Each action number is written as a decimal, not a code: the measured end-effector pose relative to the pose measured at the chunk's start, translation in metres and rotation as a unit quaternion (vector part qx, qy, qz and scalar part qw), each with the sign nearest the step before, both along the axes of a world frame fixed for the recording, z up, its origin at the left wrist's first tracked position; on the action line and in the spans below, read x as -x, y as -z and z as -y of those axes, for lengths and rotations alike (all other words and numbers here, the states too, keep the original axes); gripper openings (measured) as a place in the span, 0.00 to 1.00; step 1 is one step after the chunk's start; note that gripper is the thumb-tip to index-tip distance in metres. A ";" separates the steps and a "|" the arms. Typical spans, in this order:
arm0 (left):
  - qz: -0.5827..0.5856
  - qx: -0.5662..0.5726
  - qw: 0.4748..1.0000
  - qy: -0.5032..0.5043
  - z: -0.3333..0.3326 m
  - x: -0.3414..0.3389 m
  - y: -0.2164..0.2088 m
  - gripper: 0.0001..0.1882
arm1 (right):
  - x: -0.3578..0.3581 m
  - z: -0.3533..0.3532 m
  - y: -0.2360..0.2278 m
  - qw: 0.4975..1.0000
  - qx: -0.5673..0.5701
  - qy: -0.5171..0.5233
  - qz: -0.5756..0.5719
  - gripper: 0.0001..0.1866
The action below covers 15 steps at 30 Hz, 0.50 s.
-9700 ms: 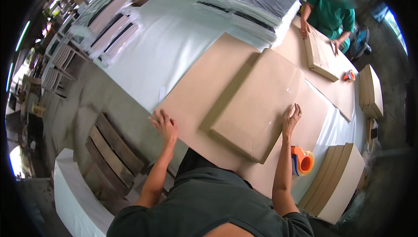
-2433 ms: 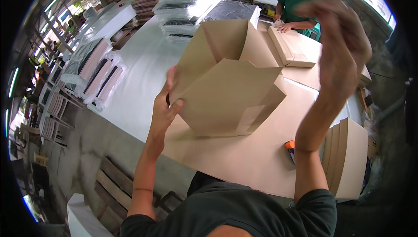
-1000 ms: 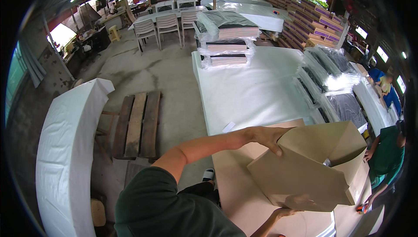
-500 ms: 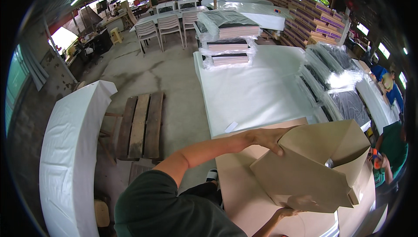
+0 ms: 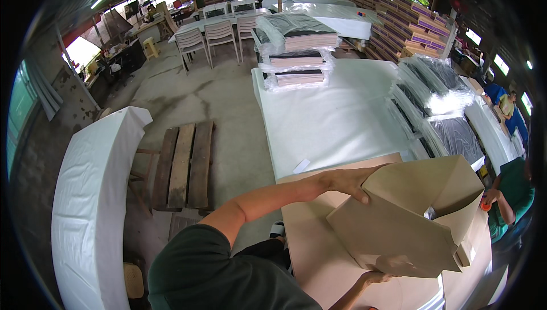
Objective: The person wraps items in brown paper by hand and secures the edges with adhesive tape using a dispenser, then sets the finished package aside and picks up a new item to wrap.
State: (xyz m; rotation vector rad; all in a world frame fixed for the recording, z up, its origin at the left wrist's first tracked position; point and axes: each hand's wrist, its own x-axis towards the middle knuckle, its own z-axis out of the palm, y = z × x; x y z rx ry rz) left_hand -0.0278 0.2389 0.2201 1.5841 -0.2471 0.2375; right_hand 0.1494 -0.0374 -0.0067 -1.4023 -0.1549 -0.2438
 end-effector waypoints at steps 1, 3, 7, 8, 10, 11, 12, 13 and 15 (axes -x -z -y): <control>0.000 -0.005 1.000 -0.011 0.000 0.003 0.001 0.69 | 0.002 -0.001 0.002 1.000 0.001 -0.004 -0.003 0.24; -0.015 0.005 1.000 -0.024 0.000 0.012 0.004 0.69 | 0.005 -0.002 0.012 1.000 0.003 -0.013 -0.010 0.24; -0.011 -0.010 1.000 -0.017 0.000 0.004 0.002 0.70 | 0.002 0.003 0.009 1.000 0.001 0.000 -0.003 0.24; -0.011 -0.010 1.000 -0.015 0.001 0.004 0.000 0.70 | 0.001 0.005 0.009 1.000 -0.001 0.003 -0.003 0.24; -0.027 0.005 1.000 -0.011 0.003 0.006 -0.005 0.69 | 0.000 0.006 0.010 1.000 -0.002 0.004 -0.003 0.24; -0.028 0.005 1.000 -0.012 0.004 0.008 -0.007 0.69 | 0.001 0.007 0.010 1.000 -0.004 0.004 -0.004 0.24; -0.033 0.008 0.999 -0.009 0.005 0.009 -0.009 0.69 | 0.002 0.008 0.010 1.000 -0.005 0.006 -0.004 0.24; -0.038 0.010 0.999 -0.007 0.005 0.010 -0.010 0.69 | 0.002 0.009 0.010 1.000 -0.005 0.007 -0.003 0.24; -0.034 0.005 0.999 -0.010 0.003 0.010 -0.006 0.69 | 0.003 0.010 0.009 1.000 -0.007 0.008 -0.001 0.24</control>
